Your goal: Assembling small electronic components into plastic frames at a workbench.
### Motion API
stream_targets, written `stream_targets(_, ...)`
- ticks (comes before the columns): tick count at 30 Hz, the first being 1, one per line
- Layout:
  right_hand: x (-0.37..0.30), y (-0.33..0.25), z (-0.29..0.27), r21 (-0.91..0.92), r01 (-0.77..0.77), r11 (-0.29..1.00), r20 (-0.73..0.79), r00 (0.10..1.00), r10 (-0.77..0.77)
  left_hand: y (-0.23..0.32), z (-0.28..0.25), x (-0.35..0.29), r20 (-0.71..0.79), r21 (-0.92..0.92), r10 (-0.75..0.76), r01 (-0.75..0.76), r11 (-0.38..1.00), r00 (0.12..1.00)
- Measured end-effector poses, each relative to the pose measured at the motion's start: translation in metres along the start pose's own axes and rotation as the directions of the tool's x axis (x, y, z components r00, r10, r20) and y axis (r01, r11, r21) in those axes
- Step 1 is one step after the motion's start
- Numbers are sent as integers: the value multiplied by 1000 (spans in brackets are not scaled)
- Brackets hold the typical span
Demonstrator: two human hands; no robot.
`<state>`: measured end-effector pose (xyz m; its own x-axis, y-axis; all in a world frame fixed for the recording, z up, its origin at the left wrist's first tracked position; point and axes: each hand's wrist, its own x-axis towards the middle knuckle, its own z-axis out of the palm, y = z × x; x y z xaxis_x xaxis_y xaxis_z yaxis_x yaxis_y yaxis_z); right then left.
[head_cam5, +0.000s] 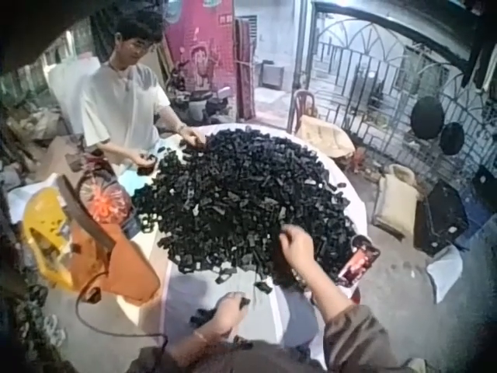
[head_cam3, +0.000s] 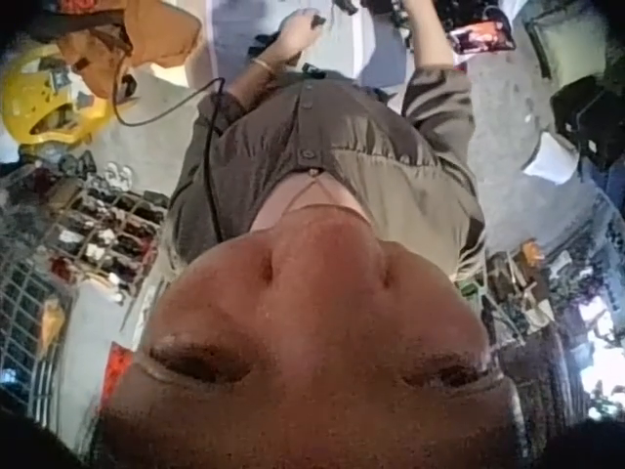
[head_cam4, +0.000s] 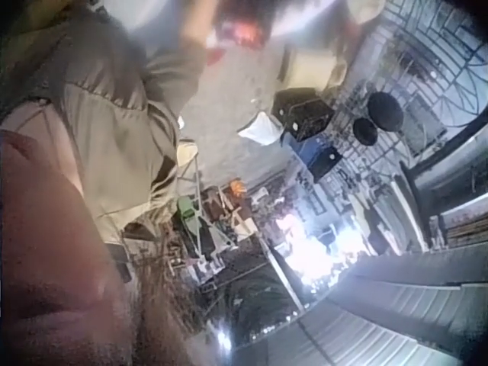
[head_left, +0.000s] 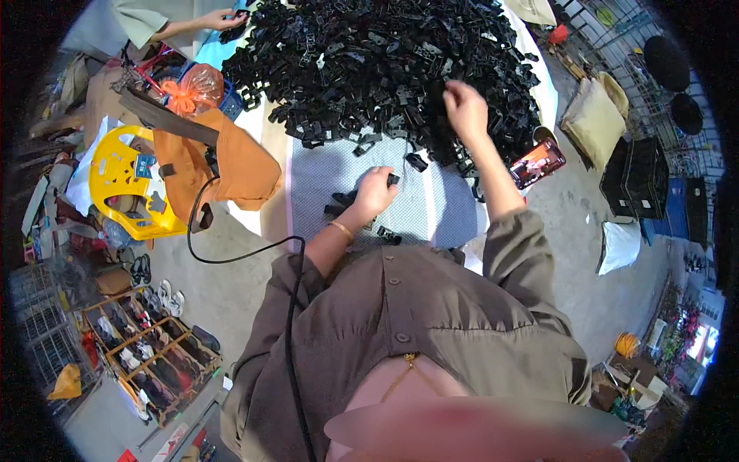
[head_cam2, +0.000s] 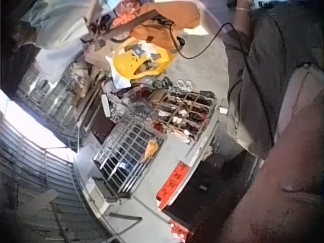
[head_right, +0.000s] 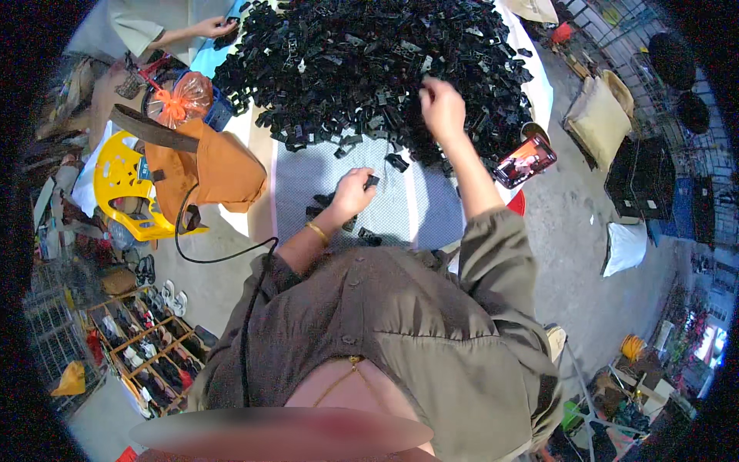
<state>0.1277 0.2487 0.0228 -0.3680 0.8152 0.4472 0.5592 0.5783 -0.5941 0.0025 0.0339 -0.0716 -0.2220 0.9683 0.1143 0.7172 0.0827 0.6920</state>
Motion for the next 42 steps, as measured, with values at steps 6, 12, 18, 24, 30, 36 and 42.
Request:
stream_targets(6, 65, 14, 22, -433, 0, 902, 88, 995, 42, -21, -19, -18, 129, -483, -237, 270, 833, 963)
stream_targets(12, 77, 9, 30, -457, 32, 889, 230, 970, 83, -8, -55, -13, 432, -863, -314, 489, 129, 845)
stream_targets(18, 64, 45, 34, -297, 173, 939, 106, 983, -148, 1, -71, -6, 476, -879, -244, 470, -86, 845)
stream_targets(24, 22, 1, 26, 267, -32, 963, -95, 994, 59, 15, -80, -3, 469, -881, -243, 429, -202, 849)
stream_targets(30, -89, -90, 4, 753, -478, 451, 408, 878, 250, 24, -83, 0, 382, -895, -81, 346, -280, 921)
stream_targets(36, -125, -103, -1, 595, -410, 691, 335, 908, 251, 51, -82, -9, 281, -959, -216, 280, -36, 935)
stream_targets(42, -138, -110, -7, 588, -391, 708, 332, 915, 229, 52, -85, -15, 227, -955, -272, 269, 127, 935)
